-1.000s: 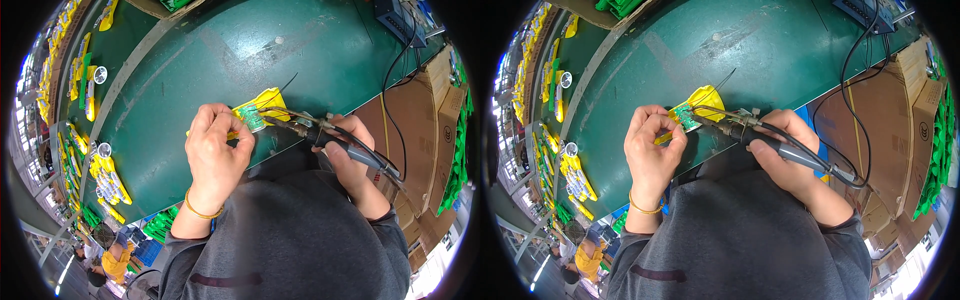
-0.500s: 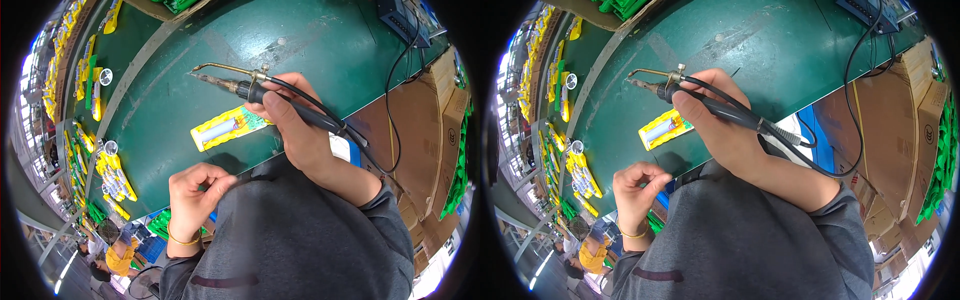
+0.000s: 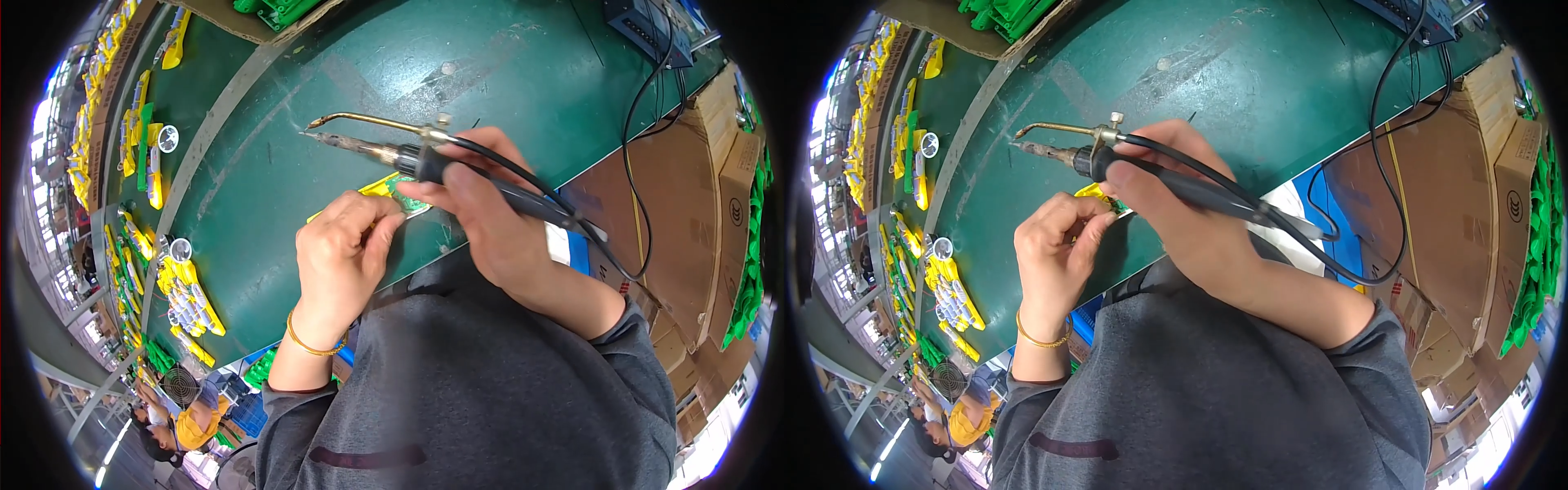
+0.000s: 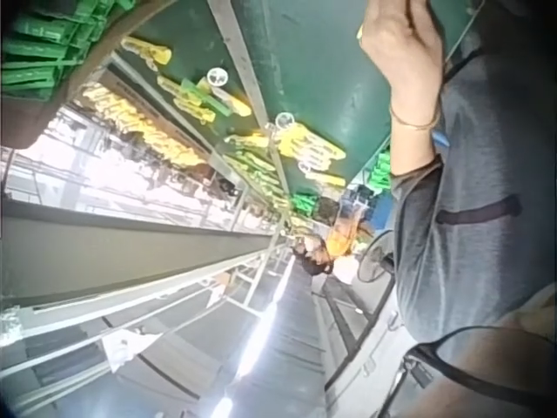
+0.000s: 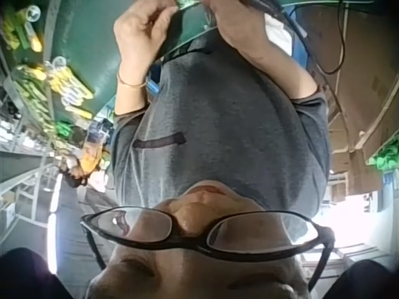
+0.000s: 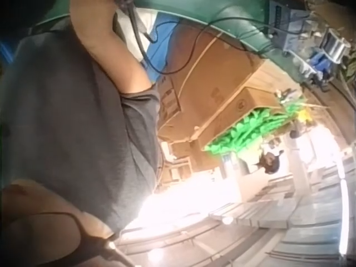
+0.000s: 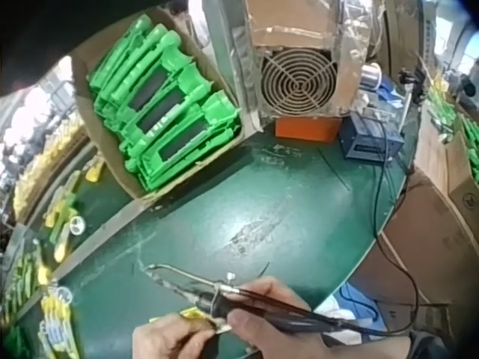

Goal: Soldering internal components and assembling the plastic housings for portable LED flashlights on a production line.

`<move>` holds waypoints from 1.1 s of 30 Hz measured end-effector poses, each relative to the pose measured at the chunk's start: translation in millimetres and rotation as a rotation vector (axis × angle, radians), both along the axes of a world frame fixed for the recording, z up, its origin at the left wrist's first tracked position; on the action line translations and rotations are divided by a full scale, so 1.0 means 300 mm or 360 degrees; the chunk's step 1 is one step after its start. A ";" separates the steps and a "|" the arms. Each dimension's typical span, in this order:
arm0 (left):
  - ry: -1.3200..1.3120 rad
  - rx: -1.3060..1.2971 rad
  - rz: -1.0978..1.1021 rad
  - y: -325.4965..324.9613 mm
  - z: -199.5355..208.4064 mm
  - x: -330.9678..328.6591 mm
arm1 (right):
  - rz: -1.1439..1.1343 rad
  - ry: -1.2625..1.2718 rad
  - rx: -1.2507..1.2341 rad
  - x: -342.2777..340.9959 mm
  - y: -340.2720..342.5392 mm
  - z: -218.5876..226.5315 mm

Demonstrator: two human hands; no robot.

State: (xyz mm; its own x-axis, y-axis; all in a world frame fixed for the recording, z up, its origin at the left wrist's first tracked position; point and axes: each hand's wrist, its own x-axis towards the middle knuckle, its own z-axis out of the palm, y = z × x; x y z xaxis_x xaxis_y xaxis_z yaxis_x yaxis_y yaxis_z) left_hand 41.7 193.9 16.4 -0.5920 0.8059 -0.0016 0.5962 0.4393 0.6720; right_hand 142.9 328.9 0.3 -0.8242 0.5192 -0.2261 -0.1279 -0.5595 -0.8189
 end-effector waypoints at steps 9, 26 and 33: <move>-0.0032 -0.0141 0.0088 0.048 0.024 0.011 | 0.0184 -0.0360 0.0696 0.159 0.234 0.068; -0.0054 -0.0214 0.0159 0.067 0.024 0.013 | 0.0657 -0.0441 0.1289 0.132 0.288 0.075; -0.0067 -0.0199 0.0166 0.098 0.028 0.034 | 0.0656 -0.0419 0.1362 0.157 0.315 0.085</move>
State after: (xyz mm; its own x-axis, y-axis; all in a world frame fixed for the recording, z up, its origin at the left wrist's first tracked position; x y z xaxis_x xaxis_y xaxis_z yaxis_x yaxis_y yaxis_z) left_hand 51.9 223.4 24.9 -0.6697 0.7321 -0.1247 0.5153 0.5791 0.6318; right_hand 189.9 423.4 25.7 -0.9547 0.2764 -0.1102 0.1886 0.2757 -0.9426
